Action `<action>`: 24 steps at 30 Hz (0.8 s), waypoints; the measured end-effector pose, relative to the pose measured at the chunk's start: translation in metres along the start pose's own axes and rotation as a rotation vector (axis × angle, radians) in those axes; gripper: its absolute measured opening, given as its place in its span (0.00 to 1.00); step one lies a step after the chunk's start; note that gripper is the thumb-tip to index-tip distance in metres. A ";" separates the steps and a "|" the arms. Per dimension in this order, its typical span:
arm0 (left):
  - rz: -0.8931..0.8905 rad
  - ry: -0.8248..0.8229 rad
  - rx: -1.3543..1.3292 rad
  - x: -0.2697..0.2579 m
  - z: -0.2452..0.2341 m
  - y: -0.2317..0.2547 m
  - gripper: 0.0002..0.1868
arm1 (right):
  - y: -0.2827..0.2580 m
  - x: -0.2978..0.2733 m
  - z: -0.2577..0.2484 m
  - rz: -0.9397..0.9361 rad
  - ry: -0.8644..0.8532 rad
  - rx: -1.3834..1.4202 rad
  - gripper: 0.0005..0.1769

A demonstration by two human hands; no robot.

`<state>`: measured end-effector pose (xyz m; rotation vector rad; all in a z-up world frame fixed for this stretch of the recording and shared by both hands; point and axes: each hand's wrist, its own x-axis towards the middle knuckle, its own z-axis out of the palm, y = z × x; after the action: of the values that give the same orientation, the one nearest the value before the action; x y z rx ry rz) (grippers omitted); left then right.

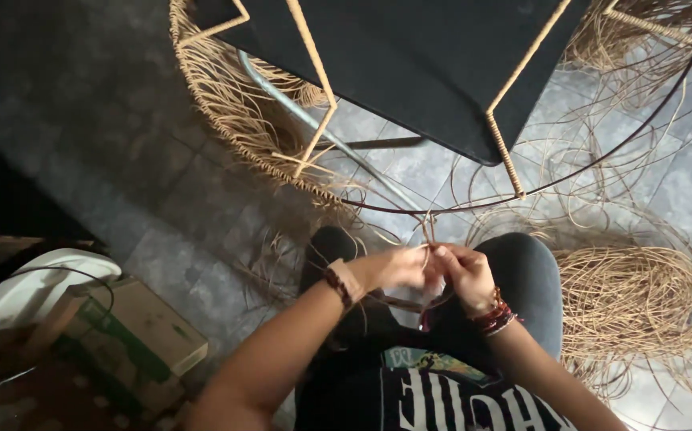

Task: Weaving natural fibers around a circular frame to create a furniture piece

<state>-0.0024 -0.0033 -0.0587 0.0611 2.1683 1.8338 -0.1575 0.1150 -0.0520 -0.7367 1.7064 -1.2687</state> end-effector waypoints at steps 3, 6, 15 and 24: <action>-0.055 0.424 -0.605 -0.001 -0.005 0.015 0.17 | -0.020 0.003 0.004 -0.025 0.071 0.097 0.10; 0.110 0.075 -0.103 -0.025 0.005 0.029 0.14 | -0.002 0.005 0.000 -0.058 0.084 0.113 0.10; -0.213 0.458 -0.240 -0.003 -0.008 0.053 0.27 | -0.026 -0.003 0.006 -0.130 0.099 0.008 0.09; -0.332 0.746 -0.226 -0.002 -0.022 0.082 0.19 | -0.030 -0.001 0.014 -0.122 0.100 0.122 0.15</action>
<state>-0.0189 -0.0095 0.0241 -1.1207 2.1667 2.0775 -0.1458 0.1009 -0.0248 -0.7240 1.6673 -1.5027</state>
